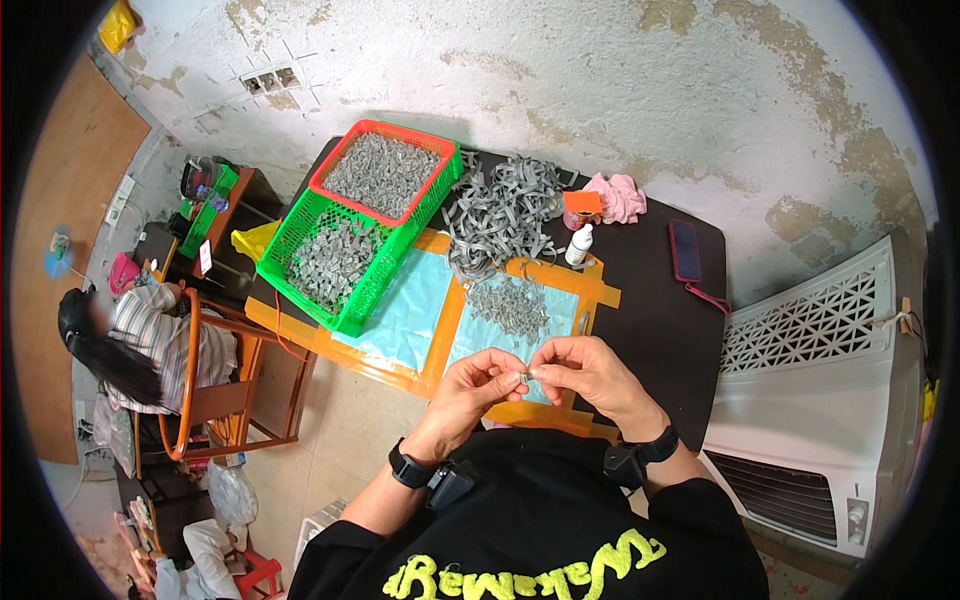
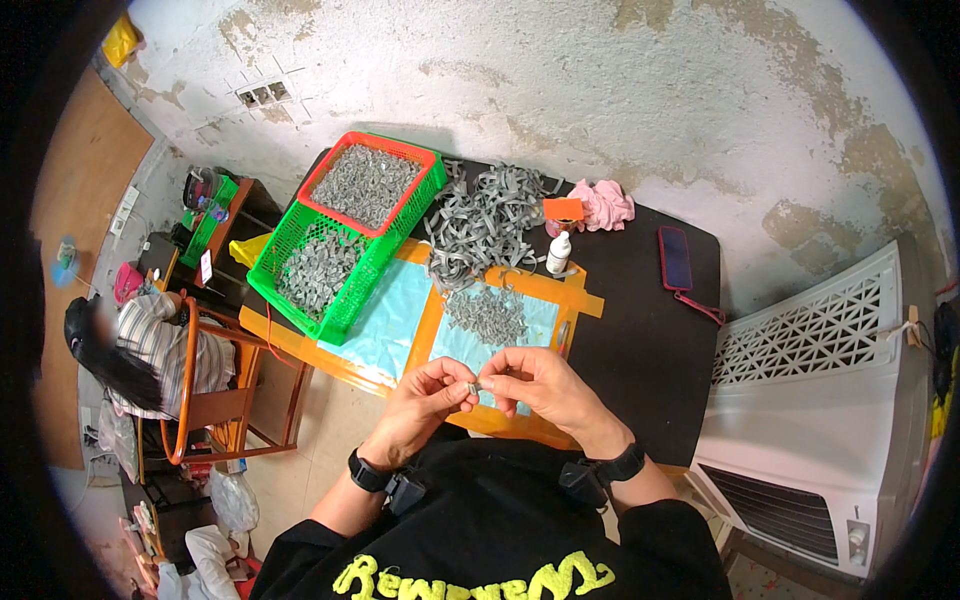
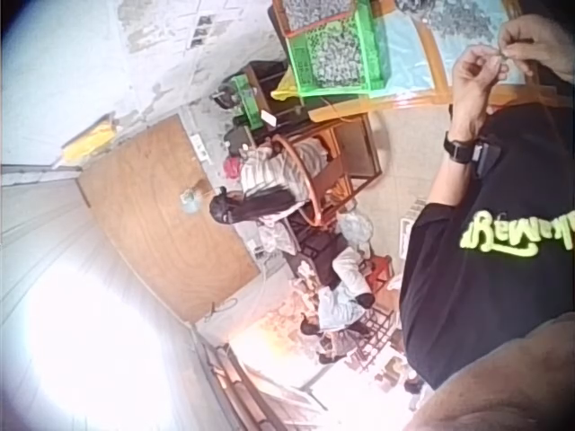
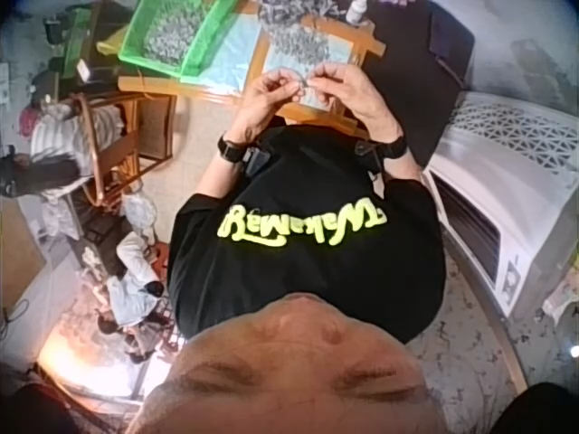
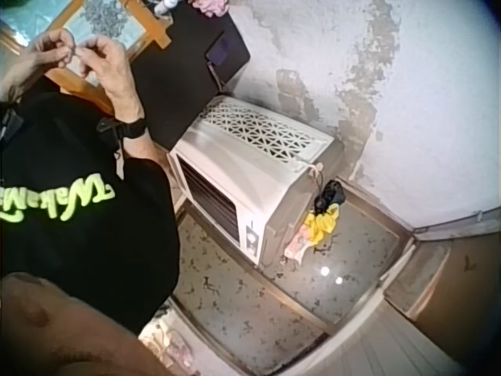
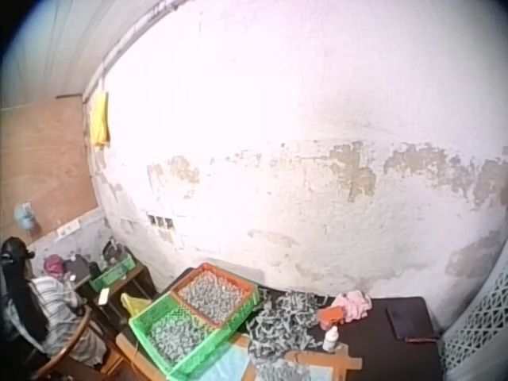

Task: Connect small grey plastic shoe components by hand at a workbench.

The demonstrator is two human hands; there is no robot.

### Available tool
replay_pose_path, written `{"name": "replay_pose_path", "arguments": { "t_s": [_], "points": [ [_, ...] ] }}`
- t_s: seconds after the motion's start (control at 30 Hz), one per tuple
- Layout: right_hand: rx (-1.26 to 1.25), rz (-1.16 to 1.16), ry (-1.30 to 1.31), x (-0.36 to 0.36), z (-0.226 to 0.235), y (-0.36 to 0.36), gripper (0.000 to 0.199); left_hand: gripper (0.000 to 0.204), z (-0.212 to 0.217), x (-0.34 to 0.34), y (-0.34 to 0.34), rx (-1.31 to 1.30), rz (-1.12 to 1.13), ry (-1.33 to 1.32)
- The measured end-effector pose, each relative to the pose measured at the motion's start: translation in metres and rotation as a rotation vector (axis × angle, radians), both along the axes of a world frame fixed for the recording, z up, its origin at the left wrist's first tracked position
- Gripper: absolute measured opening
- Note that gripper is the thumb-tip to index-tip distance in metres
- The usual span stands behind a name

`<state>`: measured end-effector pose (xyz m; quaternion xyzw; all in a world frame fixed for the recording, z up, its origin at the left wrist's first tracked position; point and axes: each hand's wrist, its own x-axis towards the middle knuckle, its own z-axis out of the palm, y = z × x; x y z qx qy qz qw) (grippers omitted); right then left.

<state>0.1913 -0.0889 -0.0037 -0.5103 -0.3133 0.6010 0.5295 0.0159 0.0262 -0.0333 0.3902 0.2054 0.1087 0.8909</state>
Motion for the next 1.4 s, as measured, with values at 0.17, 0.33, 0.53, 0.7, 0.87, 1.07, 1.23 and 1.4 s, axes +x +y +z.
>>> {"name": "replay_pose_path", "arguments": {
  "t_s": [0.17, 0.33, 0.53, 0.7, 0.87, 1.07, 1.23, 1.4],
  "points": [
    [-0.014, -0.024, -0.074, -0.003, 0.002, 0.0, 0.01, 0.012, 0.002, -0.001, 0.001, 0.007, -0.01, 0.044],
    [-0.016, -0.027, -0.141, -0.006, 0.002, 0.002, 0.01, 0.012, 0.001, -0.002, 0.003, 0.005, -0.013, 0.041],
    [-0.028, -0.018, -0.16, -0.002, 0.0, 0.003, 0.01, 0.011, 0.003, 0.001, 0.005, 0.071, 0.005, 0.036],
    [-0.025, -0.017, -0.167, -0.001, -0.004, 0.003, 0.011, 0.012, -0.001, 0.0, 0.004, 0.134, 0.034, 0.069],
    [-0.029, -0.002, -0.151, -0.001, -0.005, 0.005, 0.012, 0.009, 0.003, 0.003, 0.001, 0.13, 0.096, 0.072],
    [-0.005, 0.009, -0.096, 0.0, -0.007, 0.007, 0.012, 0.009, 0.002, 0.001, 0.003, 0.133, 0.097, 0.061],
    [-0.008, 0.035, 0.015, 0.001, -0.007, 0.006, 0.014, 0.011, -0.001, -0.006, 0.006, 0.126, 0.085, 0.063],
    [-0.012, 0.054, 0.026, 0.0, -0.005, 0.005, 0.013, 0.012, -0.002, -0.006, 0.005, 0.109, 0.063, 0.087]
  ]
}}
